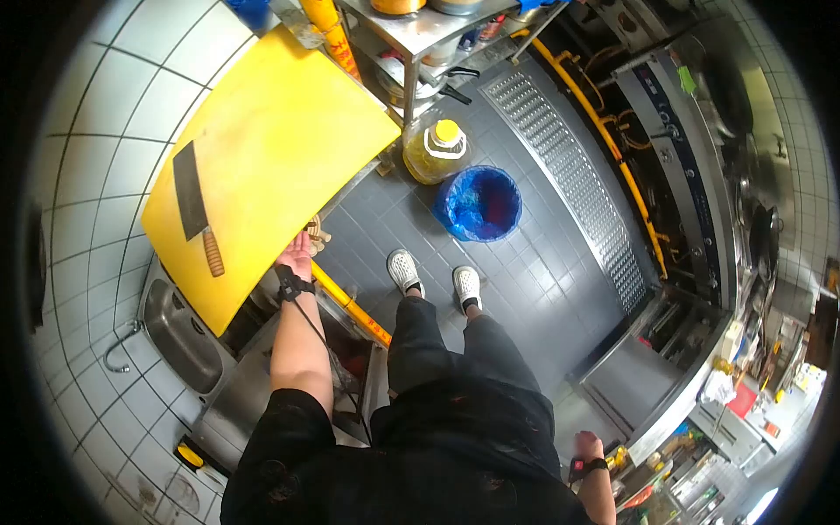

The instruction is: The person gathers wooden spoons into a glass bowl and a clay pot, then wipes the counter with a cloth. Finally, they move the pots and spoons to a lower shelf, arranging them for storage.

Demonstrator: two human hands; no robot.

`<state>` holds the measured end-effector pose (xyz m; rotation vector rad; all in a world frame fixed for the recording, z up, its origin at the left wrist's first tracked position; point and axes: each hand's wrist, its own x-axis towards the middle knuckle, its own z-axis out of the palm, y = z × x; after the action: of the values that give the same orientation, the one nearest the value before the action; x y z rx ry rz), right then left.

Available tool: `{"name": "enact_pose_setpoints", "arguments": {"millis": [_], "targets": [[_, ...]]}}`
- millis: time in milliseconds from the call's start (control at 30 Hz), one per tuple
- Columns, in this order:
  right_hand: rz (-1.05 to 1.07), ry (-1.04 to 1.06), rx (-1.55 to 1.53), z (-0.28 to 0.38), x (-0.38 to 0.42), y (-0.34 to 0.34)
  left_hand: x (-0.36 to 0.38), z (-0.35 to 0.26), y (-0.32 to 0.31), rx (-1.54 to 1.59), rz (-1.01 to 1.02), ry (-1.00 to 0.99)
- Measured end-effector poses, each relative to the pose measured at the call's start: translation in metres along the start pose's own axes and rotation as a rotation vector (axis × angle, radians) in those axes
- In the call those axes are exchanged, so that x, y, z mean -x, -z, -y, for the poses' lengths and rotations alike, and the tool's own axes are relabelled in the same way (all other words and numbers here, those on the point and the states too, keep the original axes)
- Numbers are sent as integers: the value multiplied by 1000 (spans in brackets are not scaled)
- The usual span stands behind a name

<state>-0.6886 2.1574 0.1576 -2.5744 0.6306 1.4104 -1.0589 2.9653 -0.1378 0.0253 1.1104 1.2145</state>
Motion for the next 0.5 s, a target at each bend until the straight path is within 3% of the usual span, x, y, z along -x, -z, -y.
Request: {"name": "enact_pose_setpoints", "arguments": {"millis": [133, 367, 500], "targets": [[-30, 29, -81, 22, 16, -15, -12, -6, -15, -136, 172, -58], [-77, 194, -85, 73, 11, -37, -12, 1, -22, -341, 22, 85], [-7, 275, 183, 109, -2, -37, 11, 29, -56, -208, -72, 139]]}}
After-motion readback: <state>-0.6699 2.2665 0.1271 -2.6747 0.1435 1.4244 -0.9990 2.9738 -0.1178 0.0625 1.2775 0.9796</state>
